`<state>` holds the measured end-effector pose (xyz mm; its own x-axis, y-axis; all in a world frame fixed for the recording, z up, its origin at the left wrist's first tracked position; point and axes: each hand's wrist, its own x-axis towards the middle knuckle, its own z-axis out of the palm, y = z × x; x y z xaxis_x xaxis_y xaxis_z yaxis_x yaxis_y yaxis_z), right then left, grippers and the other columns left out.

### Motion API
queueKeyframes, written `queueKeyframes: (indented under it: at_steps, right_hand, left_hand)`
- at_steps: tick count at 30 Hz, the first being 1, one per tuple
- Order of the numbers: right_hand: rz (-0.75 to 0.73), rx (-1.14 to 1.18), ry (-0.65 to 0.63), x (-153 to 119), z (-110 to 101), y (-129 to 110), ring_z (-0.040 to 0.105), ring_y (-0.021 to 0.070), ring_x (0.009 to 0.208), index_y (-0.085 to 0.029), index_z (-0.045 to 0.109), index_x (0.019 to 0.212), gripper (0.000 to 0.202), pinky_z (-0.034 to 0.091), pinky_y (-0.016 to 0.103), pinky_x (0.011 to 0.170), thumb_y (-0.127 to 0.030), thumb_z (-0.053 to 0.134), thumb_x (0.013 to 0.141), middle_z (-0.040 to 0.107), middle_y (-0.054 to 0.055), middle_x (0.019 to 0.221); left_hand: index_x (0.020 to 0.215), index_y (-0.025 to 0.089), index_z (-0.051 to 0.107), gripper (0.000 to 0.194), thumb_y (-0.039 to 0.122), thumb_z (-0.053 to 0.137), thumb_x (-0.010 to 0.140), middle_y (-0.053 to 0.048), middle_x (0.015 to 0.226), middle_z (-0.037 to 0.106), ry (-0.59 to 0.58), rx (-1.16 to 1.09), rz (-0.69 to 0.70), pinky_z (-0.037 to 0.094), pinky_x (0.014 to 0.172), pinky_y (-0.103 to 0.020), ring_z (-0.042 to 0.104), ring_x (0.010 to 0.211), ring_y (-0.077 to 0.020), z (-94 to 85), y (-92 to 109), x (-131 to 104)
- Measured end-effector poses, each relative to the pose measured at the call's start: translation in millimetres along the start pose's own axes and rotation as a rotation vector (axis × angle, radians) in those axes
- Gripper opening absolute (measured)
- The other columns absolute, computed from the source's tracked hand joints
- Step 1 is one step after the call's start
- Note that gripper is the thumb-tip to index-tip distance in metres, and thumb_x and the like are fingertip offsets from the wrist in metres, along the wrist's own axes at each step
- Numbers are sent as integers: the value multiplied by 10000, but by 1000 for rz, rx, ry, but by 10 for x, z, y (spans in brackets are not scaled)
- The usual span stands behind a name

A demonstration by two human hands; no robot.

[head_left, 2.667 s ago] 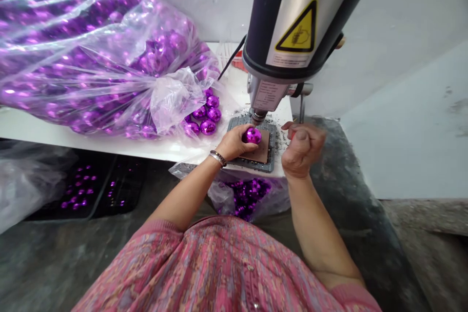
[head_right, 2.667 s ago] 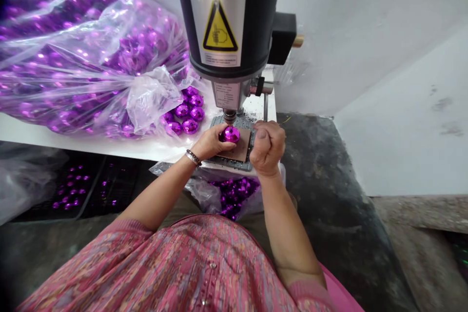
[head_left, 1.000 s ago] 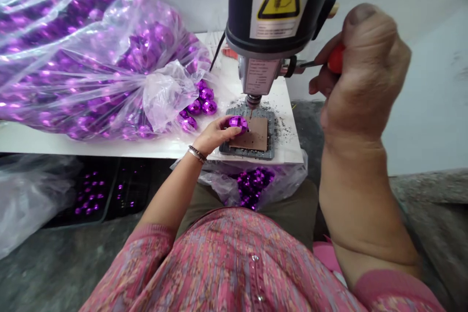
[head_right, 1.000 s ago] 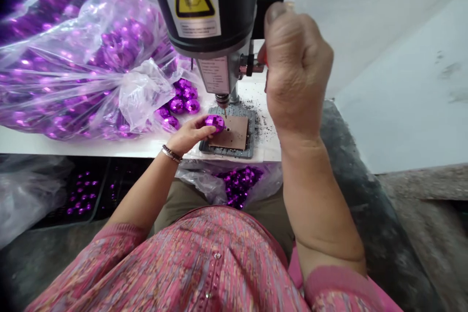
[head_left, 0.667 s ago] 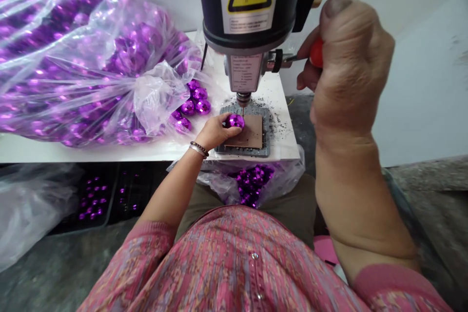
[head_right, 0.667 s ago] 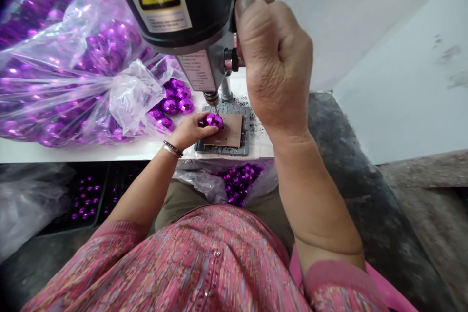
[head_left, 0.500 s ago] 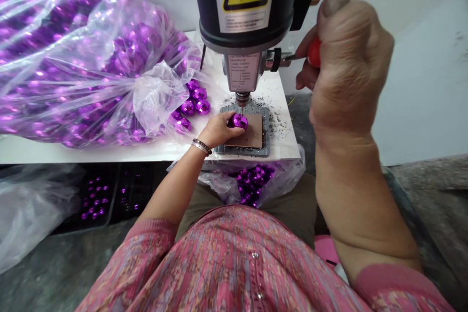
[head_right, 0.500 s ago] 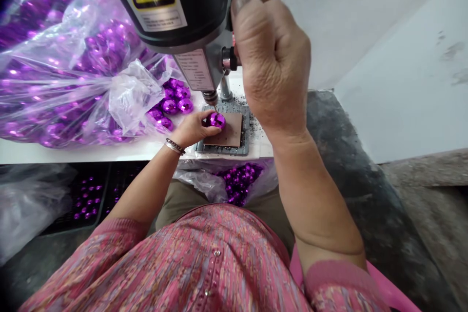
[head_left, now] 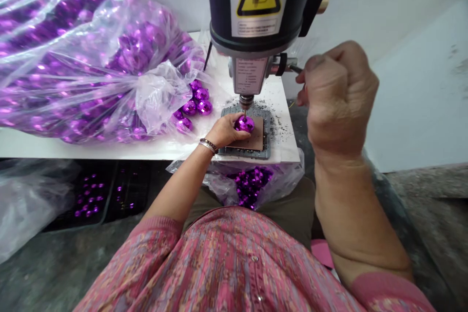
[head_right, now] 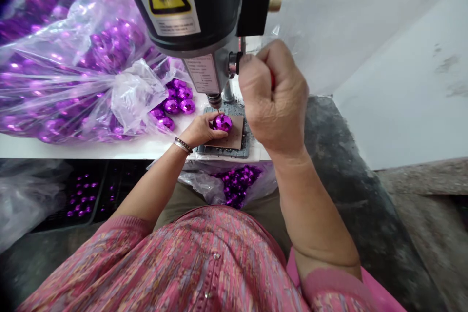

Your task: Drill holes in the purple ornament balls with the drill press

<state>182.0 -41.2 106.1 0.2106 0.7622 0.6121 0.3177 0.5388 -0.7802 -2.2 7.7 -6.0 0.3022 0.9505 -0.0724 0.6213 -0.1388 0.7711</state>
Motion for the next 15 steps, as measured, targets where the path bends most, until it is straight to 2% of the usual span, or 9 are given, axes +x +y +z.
queueKeyframes:
  at_steps: [6,11,15]
  right_hand:
    - [-54,-73,50,-158,6,47,402,24,580,-157,458,693,216,345,205,582,-282,528,854,439,-44,609]
    - [-101,-99,77,-217,30,177,468,33,584,-167,483,754,161,386,223,599,-279,504,867,492,-46,646]
    - [-137,-83,81,-282,45,341,529,40,612,-172,523,795,193,419,233,619,-338,516,894,535,-42,684]
  left_hand:
    - [1203,129,720,538,263,794,687,-22,1007,751,23,5,16,523,869,-277,676,923,-191,16,7,-19]
    - [1225,150,708,545,247,793,696,-30,1095,758,15,8,18,525,933,-299,679,1000,-205,4,10,-29]
    - [1238,157,699,555,256,801,701,-41,1150,750,25,9,24,517,971,-308,673,1052,-214,18,-14,-31]
